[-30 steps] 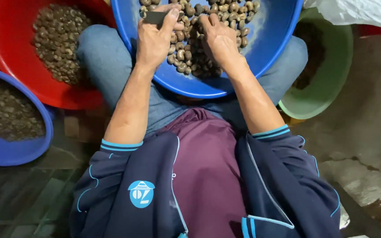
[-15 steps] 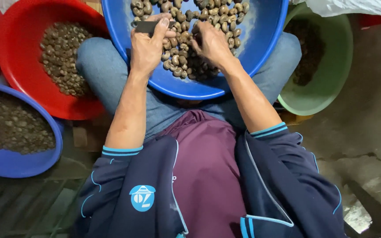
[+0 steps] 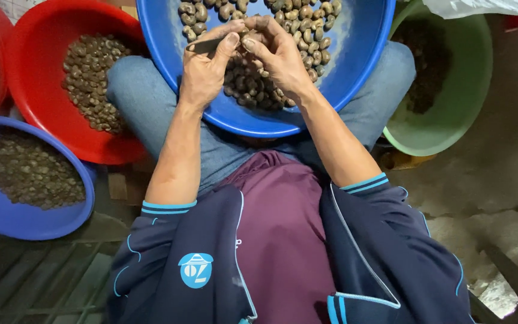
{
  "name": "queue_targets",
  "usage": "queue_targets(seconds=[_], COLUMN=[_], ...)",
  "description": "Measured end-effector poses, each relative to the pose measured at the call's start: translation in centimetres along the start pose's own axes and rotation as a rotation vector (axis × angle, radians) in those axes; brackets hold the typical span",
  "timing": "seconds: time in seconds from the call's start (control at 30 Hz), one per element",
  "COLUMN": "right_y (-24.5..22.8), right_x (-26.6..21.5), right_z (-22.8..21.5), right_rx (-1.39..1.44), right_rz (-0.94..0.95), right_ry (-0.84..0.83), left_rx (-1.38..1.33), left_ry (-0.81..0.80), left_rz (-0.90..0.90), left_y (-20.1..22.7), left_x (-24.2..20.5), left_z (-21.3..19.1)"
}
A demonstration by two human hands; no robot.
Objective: Using a small handheld prying tool to remove shells from nuts and sorting them into various plastic bowls while sitting on the floor.
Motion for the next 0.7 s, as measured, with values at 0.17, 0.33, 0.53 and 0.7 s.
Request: queue_targets(seconds=[0.17,0.33,0.53,0.7], right_y=[0.5,1.3,0.7,0.1], right_x=[-0.1,0.0,-0.4,-0.5], right_z=[-0.6,-0.8,-0.4,0.1], right_rx=[0.049,-0.139,-0.289,-0.410], right_rz=[-0.057,-0.123,-0.176,-0.171], right_ry=[-0.023,-0.013,0.023,0.059], left_rx=[-0.014,-0.166,-0.102,-0.036], left_ry=[-0.043,0.014,-0.002,-0.028], left_rz=[0.003,-0.041,-0.028,-0.002], left_y=[-0.1,-1.0,-0.9,-0.2], left_x=[0.1,-0.1,-0.1,-0.1], left_z=[0.2,0.1,0.1,0.1])
Point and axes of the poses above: each hand's wrist, its own x-axis towards the middle knuckle, its own z-axis out of the palm, y = z × x, the point moved 2 cm from there along x, towards the middle knuckle, and after that the axes turned 9 degrees about -y, right-handed, at the moved point
